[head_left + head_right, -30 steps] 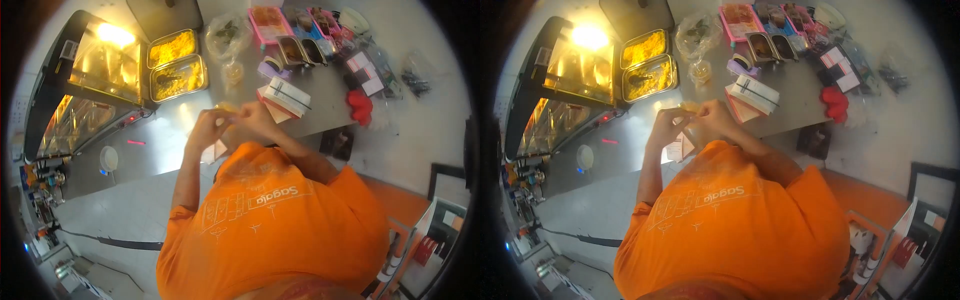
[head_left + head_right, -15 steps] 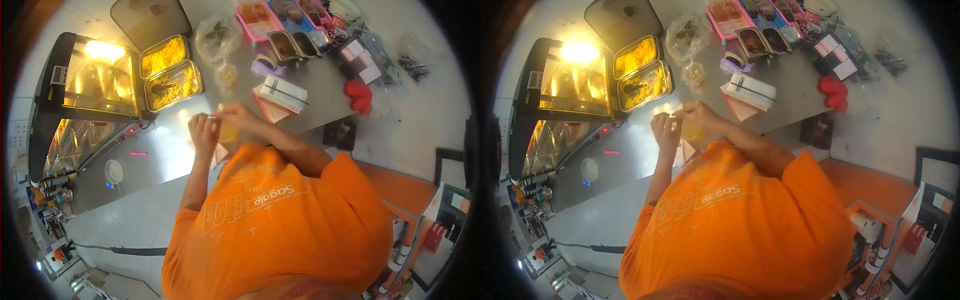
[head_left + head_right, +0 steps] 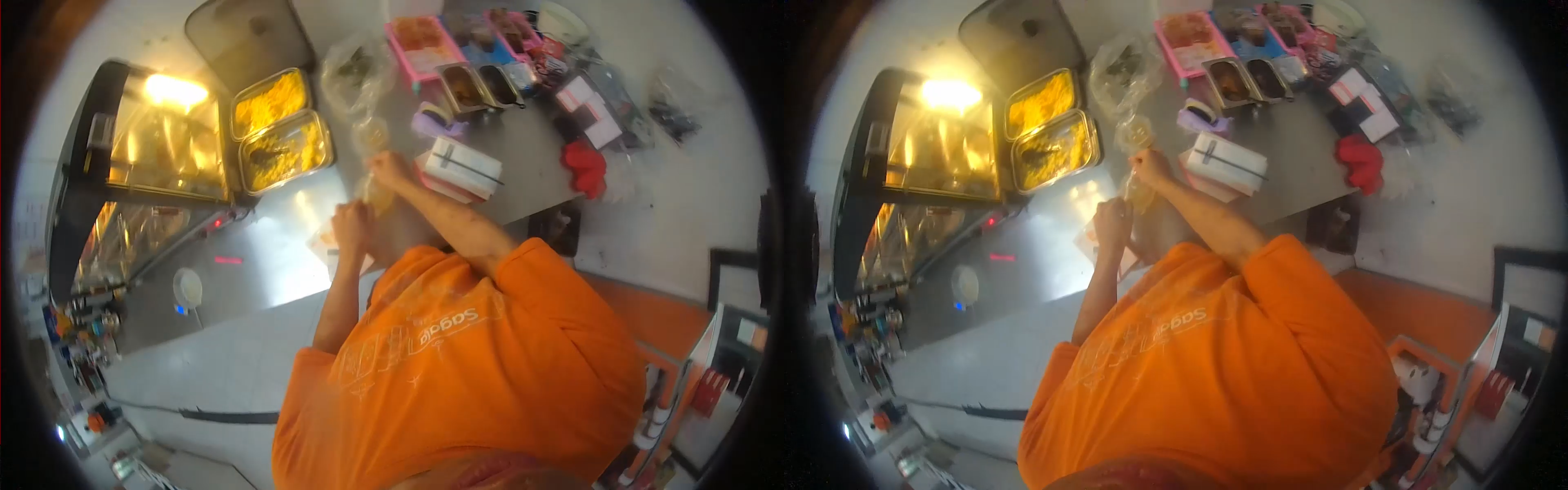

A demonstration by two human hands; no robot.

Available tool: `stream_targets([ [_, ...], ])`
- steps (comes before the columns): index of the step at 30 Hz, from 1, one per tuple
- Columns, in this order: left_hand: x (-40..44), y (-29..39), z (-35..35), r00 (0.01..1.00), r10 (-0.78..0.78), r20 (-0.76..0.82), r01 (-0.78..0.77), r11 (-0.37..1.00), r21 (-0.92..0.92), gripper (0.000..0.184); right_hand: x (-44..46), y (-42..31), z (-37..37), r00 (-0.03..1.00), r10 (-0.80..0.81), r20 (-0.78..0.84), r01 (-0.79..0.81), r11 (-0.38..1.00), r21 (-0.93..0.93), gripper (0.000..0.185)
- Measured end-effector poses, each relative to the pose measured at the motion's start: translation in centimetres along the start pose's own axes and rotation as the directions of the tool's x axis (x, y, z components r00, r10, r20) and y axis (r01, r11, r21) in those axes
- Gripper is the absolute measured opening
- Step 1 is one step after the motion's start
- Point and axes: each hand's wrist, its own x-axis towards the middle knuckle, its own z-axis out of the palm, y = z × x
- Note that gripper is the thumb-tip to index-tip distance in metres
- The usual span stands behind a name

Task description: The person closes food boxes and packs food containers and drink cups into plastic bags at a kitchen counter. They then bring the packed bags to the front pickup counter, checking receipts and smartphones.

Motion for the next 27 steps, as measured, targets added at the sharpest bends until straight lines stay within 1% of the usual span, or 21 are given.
stream_targets([
  [1, 0.3, 1.1, 0.0, 0.993, -0.056, -0.104, 0.055, 0.998, -0.012, 0.051, 0.4, 0.1, -0.7, 0.993, 0.097, 0.073, -0.098, 0.995, 0.014, 0.025],
  [2, 0.7, 2.3, 0.3, 0.973, -0.111, -0.203, 0.106, 0.994, -0.037, 0.066, 0.9, 0.2, -1.3, 0.991, 0.043, 0.129, -0.045, 0.999, 0.015, 0.024],
  [3, 1.8, 0.8, 1.9, 0.984, 0.003, -0.178, -0.036, 0.982, -0.183, 0.096, 1.6, 1.2, -1.2, 0.982, -0.011, 0.190, 0.008, 1.000, 0.014, 0.023],
  [5, 3.1, -0.1, 4.5, 0.995, 0.049, -0.083, -0.065, 0.977, -0.203, 0.095, 3.2, 4.9, 1.0, 0.943, -0.228, 0.242, 0.194, 0.968, 0.160, 0.021],
  [6, 3.3, 0.3, 5.5, 0.997, 0.062, -0.044, -0.070, 0.975, -0.212, 0.094, 2.9, 4.1, -1.9, 0.948, -0.241, 0.207, 0.215, 0.967, 0.139, 0.020],
  [7, 2.6, 2.1, 4.3, 0.999, -0.002, 0.054, 0.006, 0.997, -0.076, 0.098, 2.1, 1.3, -6.3, 0.951, -0.255, 0.174, 0.236, 0.964, 0.123, 0.020],
  [8, 2.5, 2.0, 5.4, 1.000, 0.003, 0.012, -0.002, 0.998, -0.056, 0.101, 1.9, -0.5, -10.5, 0.951, -0.275, 0.138, 0.261, 0.959, 0.109, 0.020],
  [9, 2.8, 1.0, 6.9, 0.999, 0.010, -0.033, -0.011, 0.999, -0.032, 0.104, 3.0, 0.3, -14.5, 0.914, -0.387, -0.124, 0.401, 0.908, 0.123, 0.023],
  [10, 2.9, 0.5, 7.8, 0.997, 0.021, -0.078, -0.021, 1.000, -0.004, 0.108, 4.7, 2.0, -19.3, 0.800, -0.464, -0.381, 0.535, 0.839, 0.101, 0.027],
  [11, 2.5, 0.6, 7.8, 0.998, -0.022, -0.052, 0.028, 0.993, 0.110, 0.111, 6.7, 3.8, -24.7, 0.771, -0.300, -0.561, 0.469, 0.864, 0.183, 0.018],
  [12, 2.2, 1.2, 7.8, 0.997, -0.067, -0.034, 0.073, 0.972, 0.224, 0.115, 7.2, 4.6, -31.5, 0.650, -0.285, -0.704, 0.392, 0.920, -0.010, 0.017],
  [13, 2.0, 3.1, 6.5, 0.991, -0.103, -0.079, 0.117, 0.972, 0.202, 0.114, 10.5, 9.5, -37.1, 0.436, -0.319, -0.841, 0.359, 0.919, -0.163, 0.019],
  [14, 1.6, 5.8, 4.2, 0.983, -0.138, -0.122, 0.159, 0.972, 0.176, 0.114, 11.1, 11.3, -43.3, 0.410, -0.291, -0.864, 0.275, 0.943, -0.187, 0.029],
  [16, 1.7, 9.6, 2.4, 0.946, -0.045, -0.321, 0.102, 0.981, 0.164, 0.109, 14.6, 19.0, -51.9, 0.225, -0.164, -0.960, -0.133, 0.971, -0.197, 0.046],
  [18, 2.2, 9.8, 3.7, 0.819, 0.115, -0.562, -0.018, 0.984, 0.176, 0.100, 17.1, 24.9, -57.6, 0.322, 0.017, -0.947, -0.325, 0.941, -0.093, 0.056],
  [19, 2.6, 11.8, 3.6, 0.799, 0.060, -0.599, 0.027, 0.990, 0.135, 0.091, 18.1, 27.2, -60.1, 0.356, 0.118, -0.927, -0.417, 0.908, -0.044, 0.062],
  [21, 4.2, 16.4, 3.9, 0.757, -0.018, -0.653, 0.069, 0.996, 0.053, 0.079, 19.2, 29.3, -63.0, 0.628, 0.340, -0.700, -0.578, 0.806, -0.127, 0.065],
  [23, 5.2, 19.5, 4.8, 0.731, -0.074, -0.678, 0.083, 0.996, -0.019, 0.071, 20.8, 33.2, -63.1, 0.627, 0.347, -0.698, -0.526, 0.849, -0.050, 0.064],
  [24, 5.8, 20.7, 5.5, 0.724, -0.057, -0.687, 0.048, 0.998, -0.033, 0.071, 21.7, 35.5, -62.6, 0.630, 0.355, -0.690, -0.501, 0.865, -0.012, 0.063],
  [26, 7.7, 22.7, 7.2, 0.706, -0.023, -0.708, -0.028, 0.998, -0.061, 0.069, 22.8, 42.0, -63.4, 0.761, 0.387, -0.521, -0.452, 0.892, 0.003, 0.054],
  [27, 8.4, 23.2, 7.9, 0.692, 0.050, -0.720, -0.092, 0.996, -0.019, 0.065, 23.4, 43.9, -64.3, 0.813, 0.389, -0.433, -0.424, 0.905, 0.016, 0.050],
])
